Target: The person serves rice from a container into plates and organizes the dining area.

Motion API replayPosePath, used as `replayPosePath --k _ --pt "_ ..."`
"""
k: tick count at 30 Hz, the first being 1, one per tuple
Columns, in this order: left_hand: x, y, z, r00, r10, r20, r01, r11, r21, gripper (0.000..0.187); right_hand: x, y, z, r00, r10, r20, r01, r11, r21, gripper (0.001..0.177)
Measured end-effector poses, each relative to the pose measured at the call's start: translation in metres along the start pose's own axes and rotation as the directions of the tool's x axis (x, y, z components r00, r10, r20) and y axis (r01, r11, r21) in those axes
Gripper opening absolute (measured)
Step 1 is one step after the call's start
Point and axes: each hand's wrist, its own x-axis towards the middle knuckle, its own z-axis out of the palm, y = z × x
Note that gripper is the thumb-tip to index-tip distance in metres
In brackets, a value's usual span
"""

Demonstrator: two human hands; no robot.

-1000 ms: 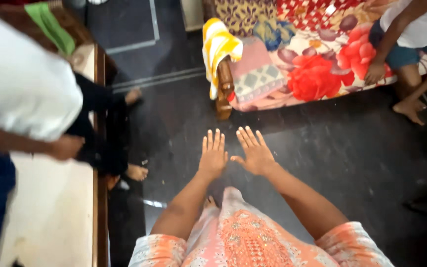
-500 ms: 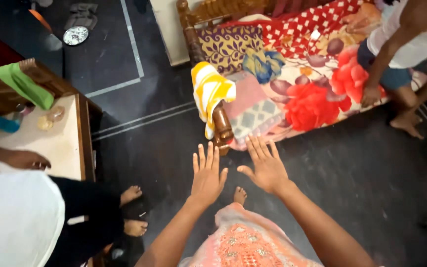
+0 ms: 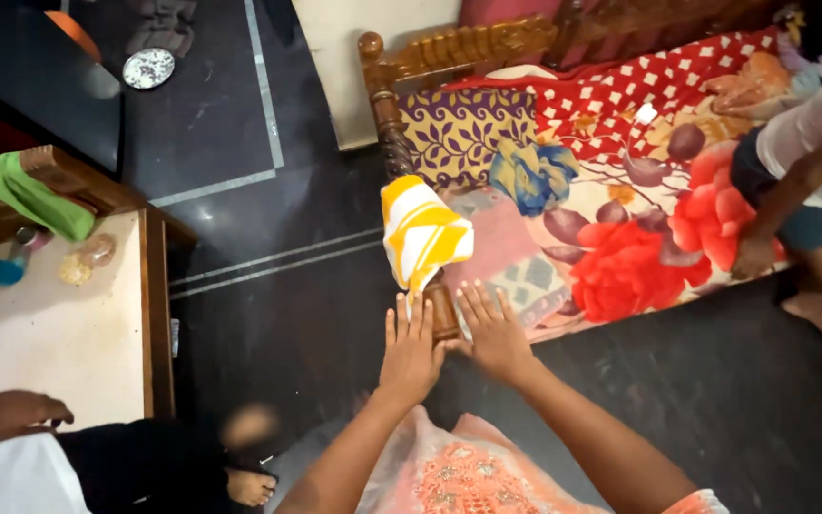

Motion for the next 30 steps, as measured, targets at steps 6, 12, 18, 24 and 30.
replayPosePath --k 6,12,18,24,30 --pt "0.064 -0.077 0.024 0.998 0.050 0.043 -0.051 0.998 0.020 0.072 0.085 0.008 0.045 0.997 -0.021 0.068 0.024 0.999 -0.033 0.097" --pt "0.116 -0.154 0.023 0.986 0.078 0.149 -0.078 0.997 -0.010 0.074 0.175 0.014 0.113 0.966 0.092 0.243 -0.083 0.995 -0.046 0.091" --pt "0.151 -0.232 0.017 0.969 0.039 0.245 -0.034 0.999 -0.024 0.077 0.281 0.031 0.162 0.885 0.218 0.411 -0.236 0.972 -0.007 0.094" --pt "0.173 -0.308 -0.010 0.931 -0.058 0.359 0.064 0.998 -0.005 0.078 0.332 0.043 0.215 0.640 0.479 0.601 -0.576 0.816 -0.036 0.096" --pt "0.198 -0.349 -0.014 0.897 -0.069 0.437 0.083 0.996 -0.014 0.082 0.352 0.023 0.181 0.696 0.427 0.578 -0.374 0.902 -0.216 0.041"
